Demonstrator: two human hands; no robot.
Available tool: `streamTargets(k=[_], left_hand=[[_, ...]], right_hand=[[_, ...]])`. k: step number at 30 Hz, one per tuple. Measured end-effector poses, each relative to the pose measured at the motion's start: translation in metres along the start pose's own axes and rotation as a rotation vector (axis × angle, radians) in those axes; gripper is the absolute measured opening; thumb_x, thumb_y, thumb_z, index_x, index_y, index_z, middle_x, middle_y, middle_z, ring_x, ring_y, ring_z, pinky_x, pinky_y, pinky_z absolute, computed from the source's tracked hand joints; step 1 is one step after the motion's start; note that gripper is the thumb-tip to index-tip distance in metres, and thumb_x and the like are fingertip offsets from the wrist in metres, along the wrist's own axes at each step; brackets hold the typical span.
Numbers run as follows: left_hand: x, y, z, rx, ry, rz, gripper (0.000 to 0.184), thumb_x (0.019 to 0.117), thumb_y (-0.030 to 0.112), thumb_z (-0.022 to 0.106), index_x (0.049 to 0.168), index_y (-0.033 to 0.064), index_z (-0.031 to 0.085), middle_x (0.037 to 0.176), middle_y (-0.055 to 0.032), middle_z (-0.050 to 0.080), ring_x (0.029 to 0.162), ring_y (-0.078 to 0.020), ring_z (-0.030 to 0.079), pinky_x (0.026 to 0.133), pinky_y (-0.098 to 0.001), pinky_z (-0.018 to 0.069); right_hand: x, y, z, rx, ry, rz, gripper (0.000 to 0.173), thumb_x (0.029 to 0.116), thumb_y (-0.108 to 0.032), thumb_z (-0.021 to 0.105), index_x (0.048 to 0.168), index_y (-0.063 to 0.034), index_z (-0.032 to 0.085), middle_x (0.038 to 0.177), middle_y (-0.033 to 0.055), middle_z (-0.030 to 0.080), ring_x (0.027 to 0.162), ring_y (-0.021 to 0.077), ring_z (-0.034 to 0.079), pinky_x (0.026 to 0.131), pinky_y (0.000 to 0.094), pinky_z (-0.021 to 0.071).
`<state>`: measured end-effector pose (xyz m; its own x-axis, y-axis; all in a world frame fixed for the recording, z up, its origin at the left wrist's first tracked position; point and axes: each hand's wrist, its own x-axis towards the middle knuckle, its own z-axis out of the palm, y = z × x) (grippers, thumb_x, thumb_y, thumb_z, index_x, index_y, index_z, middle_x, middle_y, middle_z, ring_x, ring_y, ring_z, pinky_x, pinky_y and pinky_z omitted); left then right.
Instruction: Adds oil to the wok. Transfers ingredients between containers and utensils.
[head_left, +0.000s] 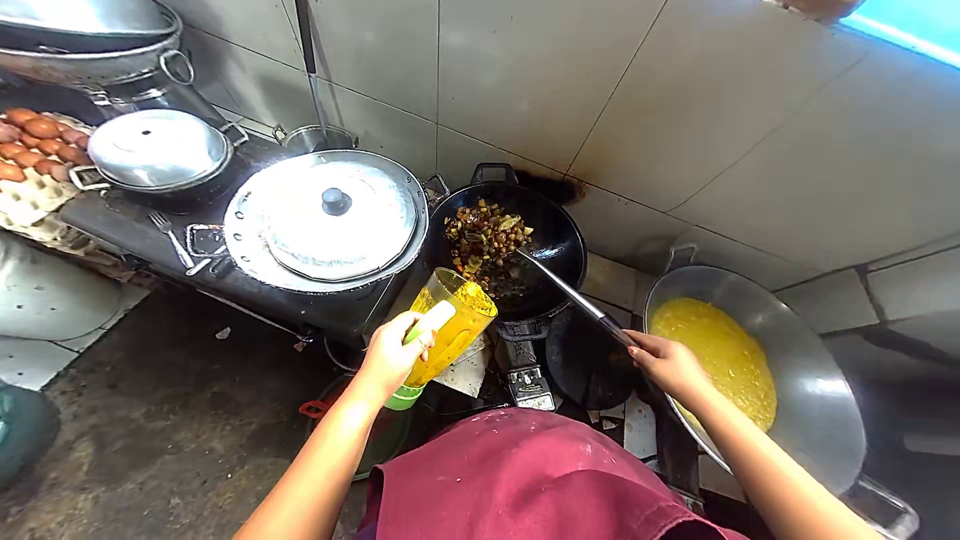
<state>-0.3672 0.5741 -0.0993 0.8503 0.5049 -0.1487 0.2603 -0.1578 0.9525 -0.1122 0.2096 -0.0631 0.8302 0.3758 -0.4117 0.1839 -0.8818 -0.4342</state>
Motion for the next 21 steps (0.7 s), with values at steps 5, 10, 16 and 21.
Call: streamTargets(k=[5,10,16,21], left_hand=[[0.042,0.038,0.011,0.148,-0.057,-0.099,0.013,0.1032,0.011,0.060,0.107,-0.0003,0.065,0.085,-0.0064,0.069,0.069,-0.0121,0.065,0.071,-0.0298,0.0563],[0.064,0.044,0.018,0.200,-0.062,0.030,0.009,0.1020,0.009,0.061,0.103,0.0014,0.066,0.082,-0.0072,0.069,0.066,-0.0151,0.064,0.067,-0.0344,0.0554],[0.060,0.031,0.020,0.133,-0.103,0.117,0.006,0.1003,0.006,0.062,0.101,0.0011,0.066,0.083,-0.0079,0.068,0.068,-0.0144,0.066,0.068,-0.0328,0.0577],[0.035,0.010,0.004,-0.057,-0.069,-0.009,0.009,0.0984,-0.002,0.059,0.105,0.0006,0.064,0.090,-0.0081,0.066,0.080,-0.0134,0.065,0.077,-0.0310,0.0561]], right_hand=[[-0.062,0.007,-0.049,-0.228,0.157,-0.131,0.038,0.1053,-0.021,0.057,0.142,-0.0261,0.065,0.110,0.0139,0.076,0.096,0.0367,0.072,0.085,0.0684,0.0520],[-0.103,0.006,-0.072,-0.613,0.503,-0.576,0.040,0.0986,-0.028,0.051,0.130,-0.0184,0.073,0.089,0.0160,0.073,0.068,0.0392,0.070,0.052,0.0578,0.0519],[-0.120,-0.024,-0.090,-0.762,0.656,-0.639,0.035,0.1030,-0.023,0.048,0.125,-0.0158,0.075,0.092,0.0186,0.072,0.071,0.0401,0.069,0.053,0.0532,0.0490],[-0.108,-0.032,-0.132,-0.699,0.461,-0.416,0.023,0.0978,-0.017,0.061,0.117,-0.0108,0.073,0.106,0.0206,0.072,0.091,0.0469,0.070,0.068,0.0685,0.0519]])
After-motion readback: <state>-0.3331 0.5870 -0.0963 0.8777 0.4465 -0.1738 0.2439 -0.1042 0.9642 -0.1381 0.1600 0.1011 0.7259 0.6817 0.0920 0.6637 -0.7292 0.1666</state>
